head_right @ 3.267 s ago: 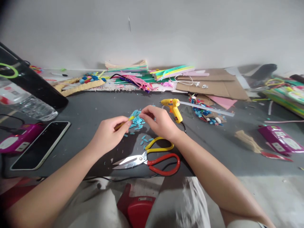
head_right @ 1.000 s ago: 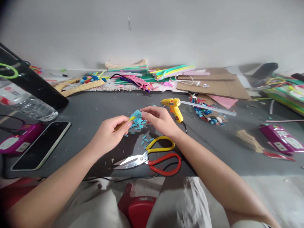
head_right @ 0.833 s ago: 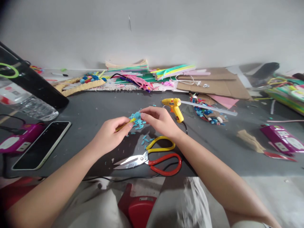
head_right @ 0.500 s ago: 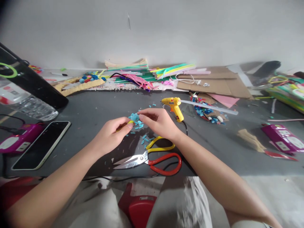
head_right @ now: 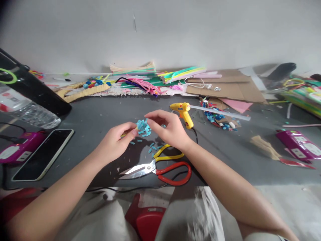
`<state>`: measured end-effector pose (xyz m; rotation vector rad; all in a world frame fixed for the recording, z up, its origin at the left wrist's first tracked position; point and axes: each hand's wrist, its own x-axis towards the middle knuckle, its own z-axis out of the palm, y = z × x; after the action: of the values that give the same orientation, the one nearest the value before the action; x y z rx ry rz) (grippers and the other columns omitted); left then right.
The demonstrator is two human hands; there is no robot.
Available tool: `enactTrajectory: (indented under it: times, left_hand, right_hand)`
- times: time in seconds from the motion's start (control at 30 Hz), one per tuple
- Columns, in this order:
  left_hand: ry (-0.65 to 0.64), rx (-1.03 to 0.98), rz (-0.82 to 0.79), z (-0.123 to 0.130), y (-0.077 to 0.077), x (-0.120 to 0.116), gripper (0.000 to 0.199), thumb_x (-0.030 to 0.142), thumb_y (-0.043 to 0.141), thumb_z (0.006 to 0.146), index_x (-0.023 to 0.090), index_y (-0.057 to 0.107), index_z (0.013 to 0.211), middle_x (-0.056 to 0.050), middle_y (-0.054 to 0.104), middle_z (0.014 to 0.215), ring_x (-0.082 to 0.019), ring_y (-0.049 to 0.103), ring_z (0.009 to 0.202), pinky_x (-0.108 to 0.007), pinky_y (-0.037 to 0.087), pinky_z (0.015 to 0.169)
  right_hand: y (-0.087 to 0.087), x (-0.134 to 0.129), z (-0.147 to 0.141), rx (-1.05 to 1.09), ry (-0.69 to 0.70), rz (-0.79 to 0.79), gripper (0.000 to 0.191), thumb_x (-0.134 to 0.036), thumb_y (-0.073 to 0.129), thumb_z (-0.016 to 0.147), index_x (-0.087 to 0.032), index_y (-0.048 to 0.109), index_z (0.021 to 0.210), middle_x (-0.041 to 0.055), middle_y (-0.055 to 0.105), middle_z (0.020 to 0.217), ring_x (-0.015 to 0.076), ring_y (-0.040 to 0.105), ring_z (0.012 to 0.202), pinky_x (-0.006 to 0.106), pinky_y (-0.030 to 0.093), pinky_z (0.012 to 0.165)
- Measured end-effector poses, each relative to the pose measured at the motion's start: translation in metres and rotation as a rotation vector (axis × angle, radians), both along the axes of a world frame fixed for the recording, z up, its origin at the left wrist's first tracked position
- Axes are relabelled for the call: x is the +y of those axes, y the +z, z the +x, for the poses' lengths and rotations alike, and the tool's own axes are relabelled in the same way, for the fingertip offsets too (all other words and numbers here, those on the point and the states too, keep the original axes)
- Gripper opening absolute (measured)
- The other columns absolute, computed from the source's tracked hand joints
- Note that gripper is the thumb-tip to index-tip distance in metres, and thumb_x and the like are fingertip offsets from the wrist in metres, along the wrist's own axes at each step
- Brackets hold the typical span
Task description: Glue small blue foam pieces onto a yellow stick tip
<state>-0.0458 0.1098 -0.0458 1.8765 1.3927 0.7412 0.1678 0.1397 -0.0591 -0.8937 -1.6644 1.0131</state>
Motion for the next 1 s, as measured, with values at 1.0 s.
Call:
enactTrajectory:
  times: [1.0]
  left_hand:
    - [0.026,-0.053,0.030,-0.003,-0.001,0.008,0.040,0.052,0.050,0.098,0.017,0.071,0.096,-0.002,0.070,0.085,-0.015,0.059,0.077,-0.024,0.042,0.068]
  right_hand:
    - [0.001,-0.003,-0.001,-0.048,-0.064,0.021,0.027,-0.039,0.071,0.088,-0.017,0.074,0.105,0.0061,0.074,0.091,0.0171,0.065,0.076,0.031,0.052,0.067]
